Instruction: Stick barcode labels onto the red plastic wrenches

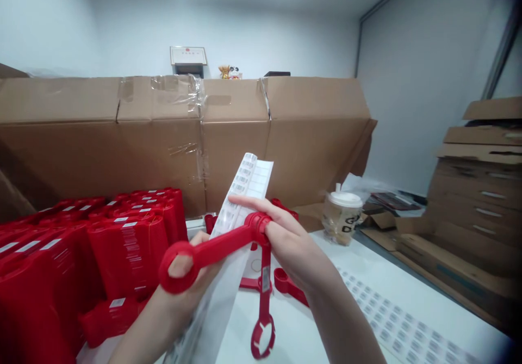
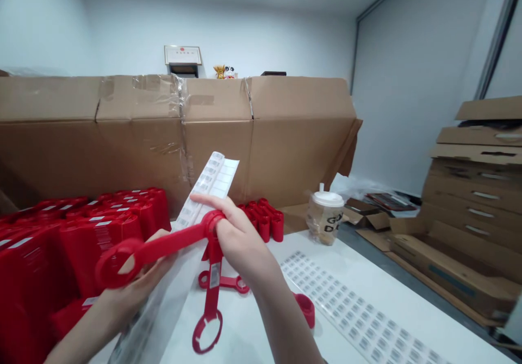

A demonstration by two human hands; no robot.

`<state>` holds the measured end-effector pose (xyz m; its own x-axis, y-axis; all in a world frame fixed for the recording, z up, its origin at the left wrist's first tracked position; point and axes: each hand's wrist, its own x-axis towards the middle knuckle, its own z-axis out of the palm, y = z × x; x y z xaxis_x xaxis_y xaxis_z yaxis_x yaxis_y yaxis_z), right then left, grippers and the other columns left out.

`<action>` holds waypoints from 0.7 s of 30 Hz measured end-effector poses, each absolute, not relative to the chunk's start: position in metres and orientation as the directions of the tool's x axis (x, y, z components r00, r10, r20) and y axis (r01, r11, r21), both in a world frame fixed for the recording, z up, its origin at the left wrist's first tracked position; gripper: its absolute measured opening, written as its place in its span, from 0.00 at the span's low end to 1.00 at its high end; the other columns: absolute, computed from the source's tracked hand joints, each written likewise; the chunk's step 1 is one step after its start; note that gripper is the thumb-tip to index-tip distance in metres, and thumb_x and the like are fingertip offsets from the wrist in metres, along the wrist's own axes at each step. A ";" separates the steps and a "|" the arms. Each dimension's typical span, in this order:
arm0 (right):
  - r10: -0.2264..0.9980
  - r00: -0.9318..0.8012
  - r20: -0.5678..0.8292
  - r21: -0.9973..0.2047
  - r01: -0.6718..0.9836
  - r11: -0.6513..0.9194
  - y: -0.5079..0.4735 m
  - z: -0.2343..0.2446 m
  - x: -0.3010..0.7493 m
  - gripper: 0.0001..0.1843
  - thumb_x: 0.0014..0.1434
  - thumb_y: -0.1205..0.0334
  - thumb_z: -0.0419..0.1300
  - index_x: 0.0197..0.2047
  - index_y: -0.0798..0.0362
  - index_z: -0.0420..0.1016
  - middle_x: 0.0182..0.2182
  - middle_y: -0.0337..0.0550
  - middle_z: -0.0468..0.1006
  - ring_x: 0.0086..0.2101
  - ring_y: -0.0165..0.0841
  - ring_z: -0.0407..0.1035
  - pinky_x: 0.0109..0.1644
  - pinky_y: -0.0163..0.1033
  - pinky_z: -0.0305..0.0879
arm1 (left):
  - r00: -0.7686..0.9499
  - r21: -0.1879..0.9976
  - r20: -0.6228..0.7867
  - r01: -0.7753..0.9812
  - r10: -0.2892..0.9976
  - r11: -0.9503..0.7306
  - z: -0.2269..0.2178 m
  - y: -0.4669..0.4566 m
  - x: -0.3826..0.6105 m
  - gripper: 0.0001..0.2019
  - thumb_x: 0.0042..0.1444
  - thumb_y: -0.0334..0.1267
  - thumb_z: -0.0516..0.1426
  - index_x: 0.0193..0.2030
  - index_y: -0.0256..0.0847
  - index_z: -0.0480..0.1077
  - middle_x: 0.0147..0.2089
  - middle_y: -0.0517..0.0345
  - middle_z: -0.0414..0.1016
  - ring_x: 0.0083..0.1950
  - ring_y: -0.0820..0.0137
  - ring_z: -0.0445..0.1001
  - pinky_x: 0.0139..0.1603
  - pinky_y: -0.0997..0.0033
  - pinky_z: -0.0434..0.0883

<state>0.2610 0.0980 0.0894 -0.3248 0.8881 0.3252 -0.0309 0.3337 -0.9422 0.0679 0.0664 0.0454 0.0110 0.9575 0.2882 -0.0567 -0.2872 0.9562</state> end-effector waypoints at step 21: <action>0.949 -0.046 0.311 -0.946 -0.112 0.305 0.131 0.089 0.299 0.33 0.52 0.69 0.55 0.62 0.51 0.75 0.33 0.44 0.83 0.31 0.34 0.74 0.35 0.38 0.70 | -0.033 0.653 0.321 0.732 0.946 -0.196 0.028 0.079 0.080 0.17 0.65 0.58 0.51 0.38 0.47 0.62 0.31 0.54 0.75 0.30 0.57 0.73 0.30 0.69 0.56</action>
